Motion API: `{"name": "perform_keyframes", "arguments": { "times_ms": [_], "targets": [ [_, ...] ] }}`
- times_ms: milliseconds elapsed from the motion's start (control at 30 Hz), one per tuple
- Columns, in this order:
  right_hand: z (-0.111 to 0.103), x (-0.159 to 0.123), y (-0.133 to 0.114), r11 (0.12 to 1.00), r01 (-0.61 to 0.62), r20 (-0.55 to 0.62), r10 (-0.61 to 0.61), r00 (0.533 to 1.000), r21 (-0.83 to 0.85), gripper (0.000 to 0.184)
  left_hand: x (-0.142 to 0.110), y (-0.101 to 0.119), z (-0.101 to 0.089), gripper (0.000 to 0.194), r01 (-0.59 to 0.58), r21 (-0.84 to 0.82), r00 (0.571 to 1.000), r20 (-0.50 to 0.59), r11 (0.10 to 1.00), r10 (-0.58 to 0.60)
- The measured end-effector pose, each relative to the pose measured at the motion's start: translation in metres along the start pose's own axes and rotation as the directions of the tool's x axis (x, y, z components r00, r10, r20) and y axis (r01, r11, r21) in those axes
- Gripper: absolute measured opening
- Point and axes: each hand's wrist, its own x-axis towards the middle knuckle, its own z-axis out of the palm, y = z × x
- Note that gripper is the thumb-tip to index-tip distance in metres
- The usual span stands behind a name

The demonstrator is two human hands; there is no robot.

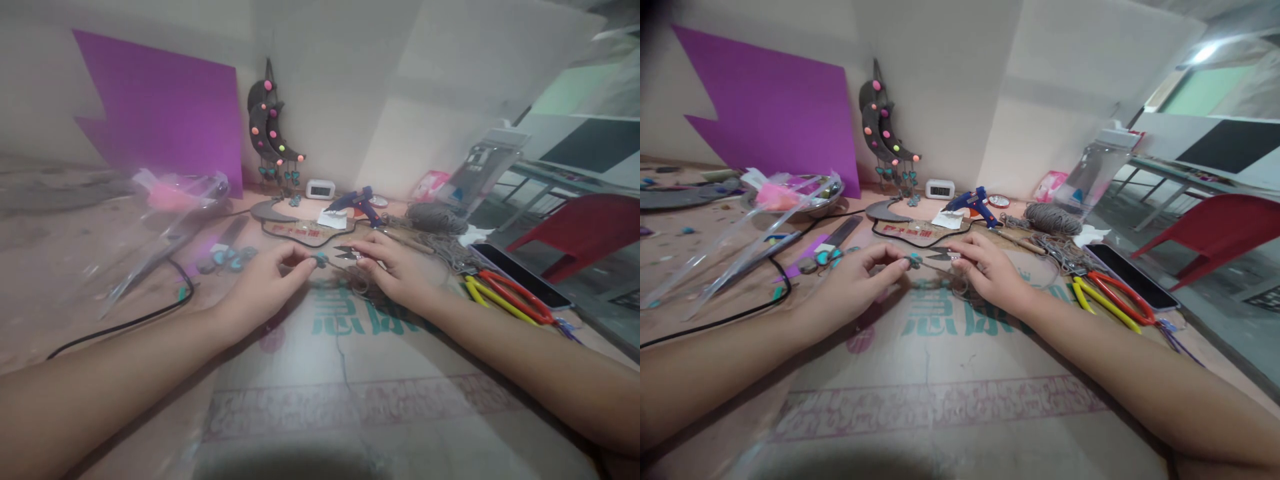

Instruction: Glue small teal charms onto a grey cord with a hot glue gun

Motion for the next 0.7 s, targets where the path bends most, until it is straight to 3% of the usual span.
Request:
{"name": "perform_keyframes", "arguments": {
  "times_ms": [700],
  "targets": [
    [0.0027,-0.0006,-0.0005,0.999,0.035,0.049,-0.036,0.998,0.021,0.03,-0.0004,0.0,-0.0009,0.017,-0.17,0.147,0.984,0.08,0.974,0.159]
  ]
}}
